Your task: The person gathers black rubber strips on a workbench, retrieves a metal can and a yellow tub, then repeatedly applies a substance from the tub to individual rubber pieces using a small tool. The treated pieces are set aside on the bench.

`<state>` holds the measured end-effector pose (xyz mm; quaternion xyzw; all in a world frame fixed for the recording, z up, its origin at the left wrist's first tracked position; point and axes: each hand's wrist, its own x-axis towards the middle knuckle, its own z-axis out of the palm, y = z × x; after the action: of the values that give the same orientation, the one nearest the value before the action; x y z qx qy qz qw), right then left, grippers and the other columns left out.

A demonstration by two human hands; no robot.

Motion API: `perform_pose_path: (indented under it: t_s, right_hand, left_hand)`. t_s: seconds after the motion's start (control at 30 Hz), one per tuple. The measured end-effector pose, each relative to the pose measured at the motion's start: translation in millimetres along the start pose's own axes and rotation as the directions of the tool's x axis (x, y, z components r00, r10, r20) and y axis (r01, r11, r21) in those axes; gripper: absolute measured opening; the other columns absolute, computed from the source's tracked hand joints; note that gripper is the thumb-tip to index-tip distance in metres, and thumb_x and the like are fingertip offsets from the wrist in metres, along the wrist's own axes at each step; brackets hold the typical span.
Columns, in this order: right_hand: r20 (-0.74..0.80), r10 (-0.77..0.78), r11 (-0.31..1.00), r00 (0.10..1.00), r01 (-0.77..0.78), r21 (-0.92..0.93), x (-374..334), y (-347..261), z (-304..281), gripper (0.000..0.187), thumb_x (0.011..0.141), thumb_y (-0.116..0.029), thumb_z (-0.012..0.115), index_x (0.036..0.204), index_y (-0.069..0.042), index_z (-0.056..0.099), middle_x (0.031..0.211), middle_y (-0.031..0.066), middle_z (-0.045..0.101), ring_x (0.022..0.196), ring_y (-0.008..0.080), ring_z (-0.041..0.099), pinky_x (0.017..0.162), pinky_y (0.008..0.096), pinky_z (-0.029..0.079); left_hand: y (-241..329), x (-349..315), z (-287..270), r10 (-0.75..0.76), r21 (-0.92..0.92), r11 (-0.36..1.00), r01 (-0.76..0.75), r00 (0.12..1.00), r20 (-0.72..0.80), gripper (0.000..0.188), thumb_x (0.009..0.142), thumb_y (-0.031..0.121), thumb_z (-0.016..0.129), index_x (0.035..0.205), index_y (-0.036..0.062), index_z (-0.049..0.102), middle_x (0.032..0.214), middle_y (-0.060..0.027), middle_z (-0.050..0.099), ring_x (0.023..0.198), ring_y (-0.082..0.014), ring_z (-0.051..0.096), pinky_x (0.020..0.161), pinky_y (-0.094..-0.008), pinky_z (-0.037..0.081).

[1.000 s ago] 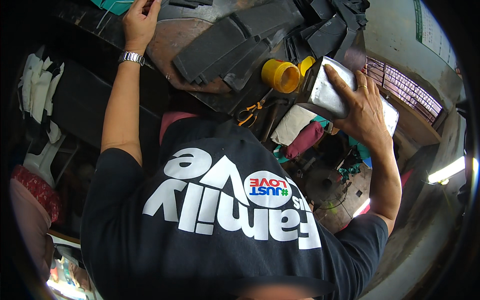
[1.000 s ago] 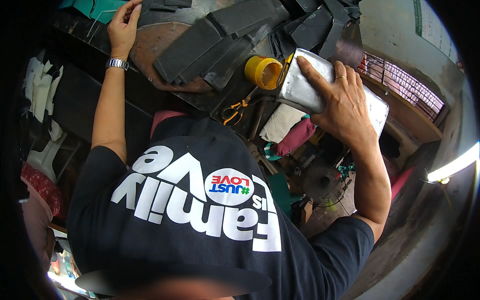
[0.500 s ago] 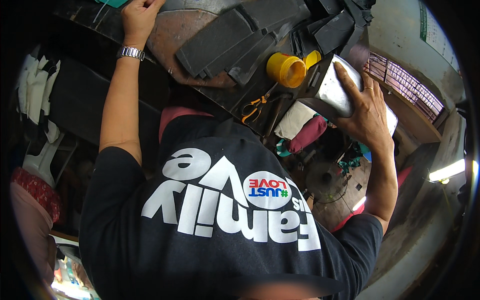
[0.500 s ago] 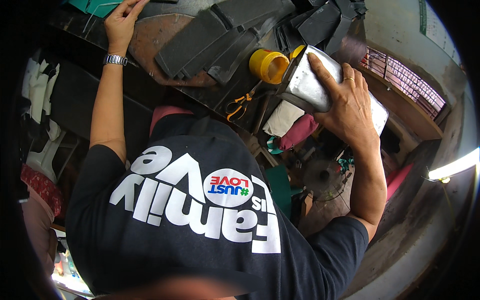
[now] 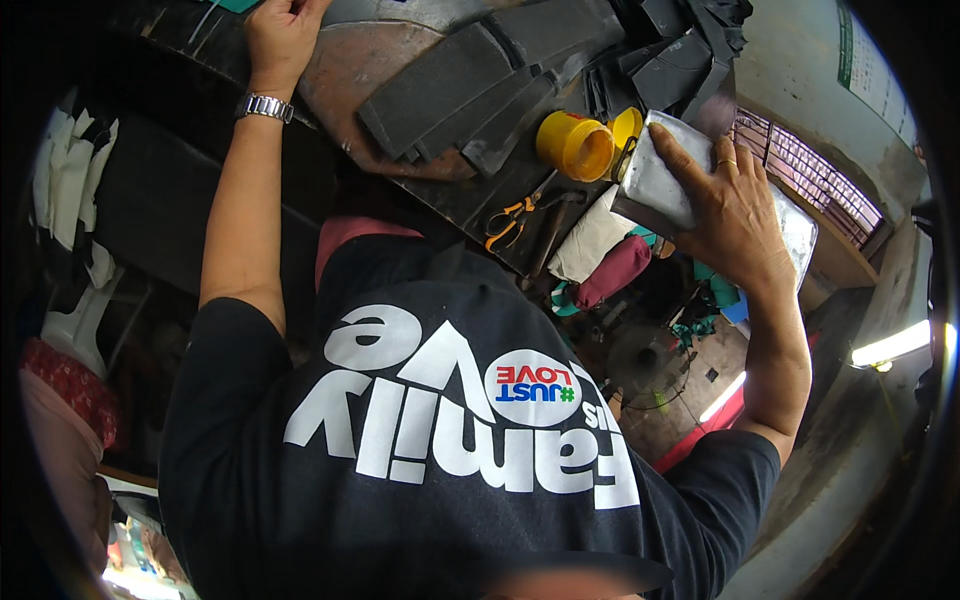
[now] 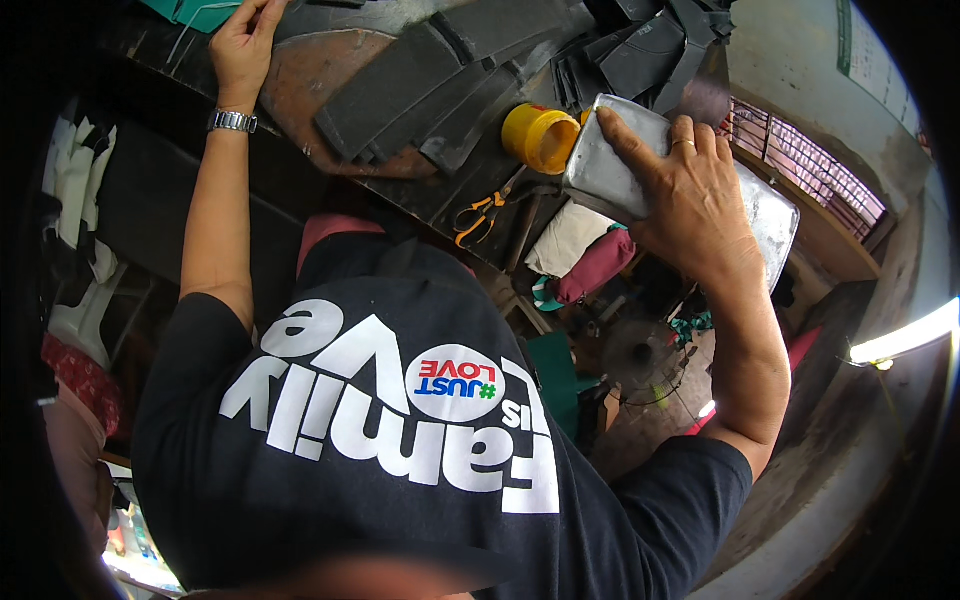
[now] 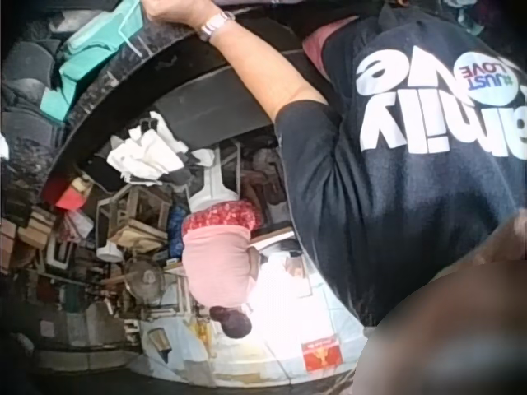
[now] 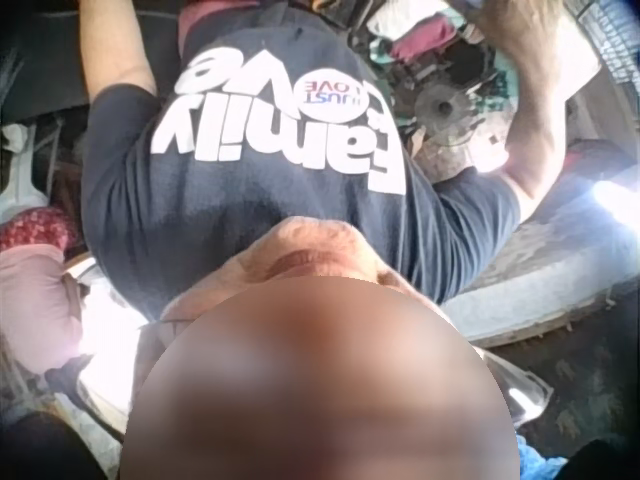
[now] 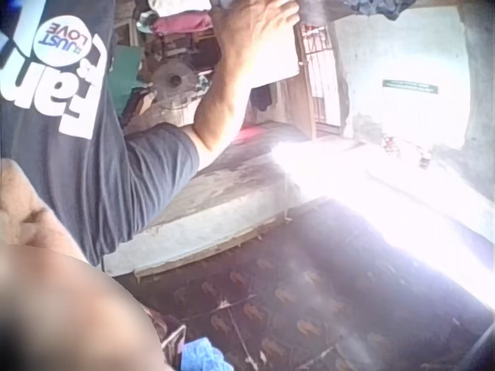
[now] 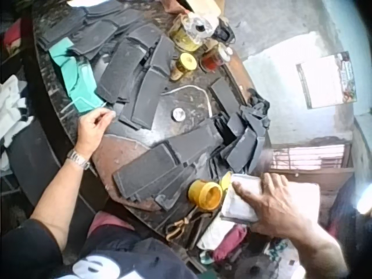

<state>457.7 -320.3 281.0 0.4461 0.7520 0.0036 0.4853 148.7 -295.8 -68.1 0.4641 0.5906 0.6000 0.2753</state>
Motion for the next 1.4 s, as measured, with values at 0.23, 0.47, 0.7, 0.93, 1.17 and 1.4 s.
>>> perform_pose_path:
  t_s: [0.23,0.47,0.7,0.93,1.17,1.4]
  right_hand:
    - [0.0,-0.024,0.999,1.0,0.024,-0.042,9.5,3.1,-4.2,0.112,0.056,-0.019,0.089,0.155,-0.037,0.039,0.133,0.0295,0.051,0.126,0.0443,0.05,0.111,0.0486,0.04]
    - [0.019,-0.018,1.0,1.0,0.018,-0.006,14.9,6.9,0.7,0.11,0.058,-0.019,0.087,0.155,-0.036,0.039,0.136,0.0305,0.051,0.127,0.0445,0.05,0.112,0.0488,0.04]
    - [0.022,0.018,0.998,1.0,-0.02,0.067,19.5,14.7,9.2,0.111,0.057,-0.024,0.085,0.156,-0.039,0.036,0.14,0.0326,0.048,0.131,0.045,0.049,0.112,0.0491,0.04]
    - [0.023,0.052,0.99,0.998,-0.055,0.129,17.4,24.8,13.5,0.114,0.054,-0.024,0.085,0.156,-0.04,0.036,0.142,0.0312,0.047,0.132,0.0439,0.048,0.112,0.0489,0.04]
    - [-0.017,0.083,0.981,0.996,-0.079,0.178,10.9,34.4,28.5,0.116,0.052,-0.022,0.084,0.155,-0.04,0.037,0.142,0.0269,0.048,0.13,0.0424,0.049,0.112,0.0494,0.041]
    - [-0.017,0.111,0.96,0.994,-0.103,0.26,2.4,36.1,46.7,0.115,0.051,-0.023,0.082,0.156,-0.04,0.036,0.138,0.0244,0.05,0.129,0.0428,0.049,0.112,0.05,0.042]
  left_hand:
    - [2.3,0.7,-3.5,-0.009,0.023,1.0,0.009,1.0,0.026,0.014,0.094,0.012,0.071,0.093,-0.002,0.071,0.072,0.0011,0.063,0.065,-0.0052,0.053,0.06,-0.0238,0.045]
    - [3.1,0.6,-2.7,-0.001,0.027,1.0,0.0,1.0,0.023,0.013,0.093,0.012,0.071,0.093,-0.0013,0.071,0.071,0.0018,0.061,0.064,-0.0051,0.052,0.058,-0.0239,0.044]
    - [5.3,1.2,-2.5,0.008,0.052,0.999,-0.01,1.0,0.026,0.012,0.093,0.011,0.071,0.09,-0.0009,0.07,0.069,0.0031,0.058,0.062,-0.0043,0.049,0.056,-0.0237,0.042]
    - [2.5,0.6,-1.5,-0.013,0.052,0.999,0.011,1.0,0.023,0.011,0.093,0.01,0.071,0.09,0.0002,0.07,0.067,0.0056,0.054,0.061,-0.0031,0.046,0.055,-0.0228,0.039]
    - [-0.8,0.4,-1.0,-0.007,0.087,0.996,0.006,1.0,0.019,0.009,0.093,0.009,0.071,0.091,0.0008,0.07,0.067,0.0063,0.054,0.06,-0.0028,0.046,0.055,-0.0223,0.038]
    - [-1.7,0.5,-2.4,0.002,0.075,0.997,-0.005,0.999,0.036,0.009,0.093,0.009,0.071,0.092,0.0007,0.071,0.068,0.0067,0.055,0.062,-0.0026,0.046,0.056,-0.0219,0.038]
